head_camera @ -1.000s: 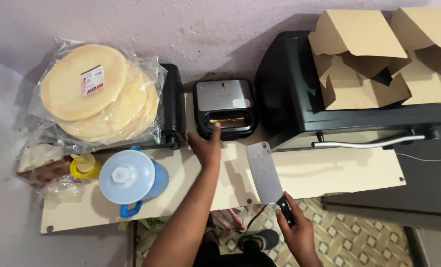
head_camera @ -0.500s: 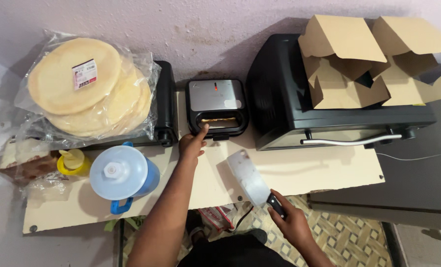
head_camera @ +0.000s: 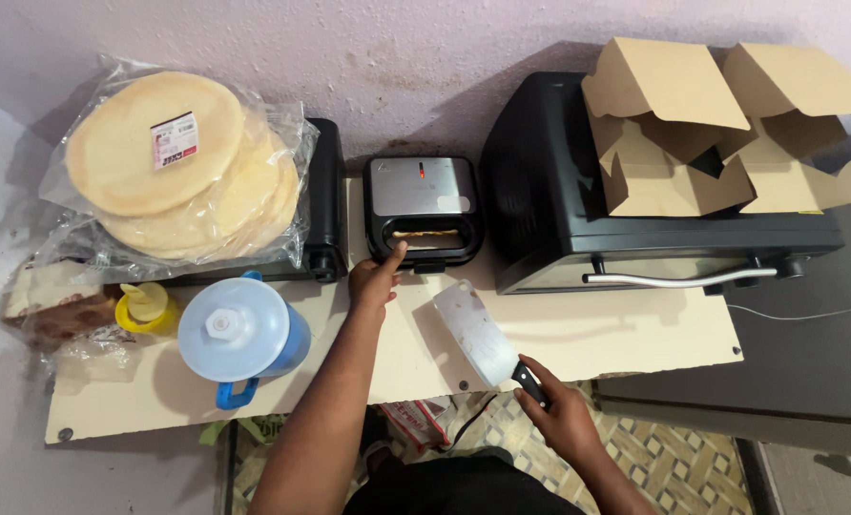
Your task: The person prepares a toasted sandwich by applying butter from a jar to a slice of bread inside a sandwich press using a small spatula, closing the press, and then checking the bread's toast level by lifting it with a large cleaver.
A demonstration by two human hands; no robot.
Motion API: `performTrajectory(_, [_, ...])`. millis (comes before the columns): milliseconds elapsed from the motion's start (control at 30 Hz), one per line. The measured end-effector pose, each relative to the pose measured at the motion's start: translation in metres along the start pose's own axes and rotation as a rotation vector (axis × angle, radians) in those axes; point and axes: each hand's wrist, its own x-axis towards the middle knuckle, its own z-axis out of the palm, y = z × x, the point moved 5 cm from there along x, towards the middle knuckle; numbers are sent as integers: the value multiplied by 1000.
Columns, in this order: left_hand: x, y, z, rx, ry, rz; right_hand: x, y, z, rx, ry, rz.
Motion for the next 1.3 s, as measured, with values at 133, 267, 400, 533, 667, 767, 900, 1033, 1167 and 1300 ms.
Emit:
performTrajectory(133, [-1, 1, -1, 8, 13, 6, -2, 2, 1, 104, 1, 67])
performTrajectory(267, [-3, 2, -2, 6, 12, 12, 8, 19, 8, 119, -45, 74])
performTrajectory(400, [-2, 2, -1, -27, -5, 0, 34, 30, 21, -100, -113, -119])
performTrajectory(533, [-2, 0, 0, 10, 9, -5, 60, 20, 31, -363, -100, -239])
performTrajectory(667, [1, -1, -1, 58, 36, -15, 62, -2, 24, -339, 151, -502])
performTrajectory(767, [3, -3, -1, 49, 24, -11, 73, 5, 28, -444, 125, -295])
performTrajectory(900, [4, -7, -2, 35, 29, 11, 74, 3, 34, -477, 244, -412])
performTrajectory(1033, [11, -13, -1, 12, -2, 52, 64, -26, 35, -533, 255, -399])
performTrajectory(1167, [14, -19, 3, -19, -25, 79, 14, -138, 22, -306, 206, -776])
performTrajectory(1300, [3, -9, -3, -13, 6, 151, -32, -283, 43, -254, -71, -1292])
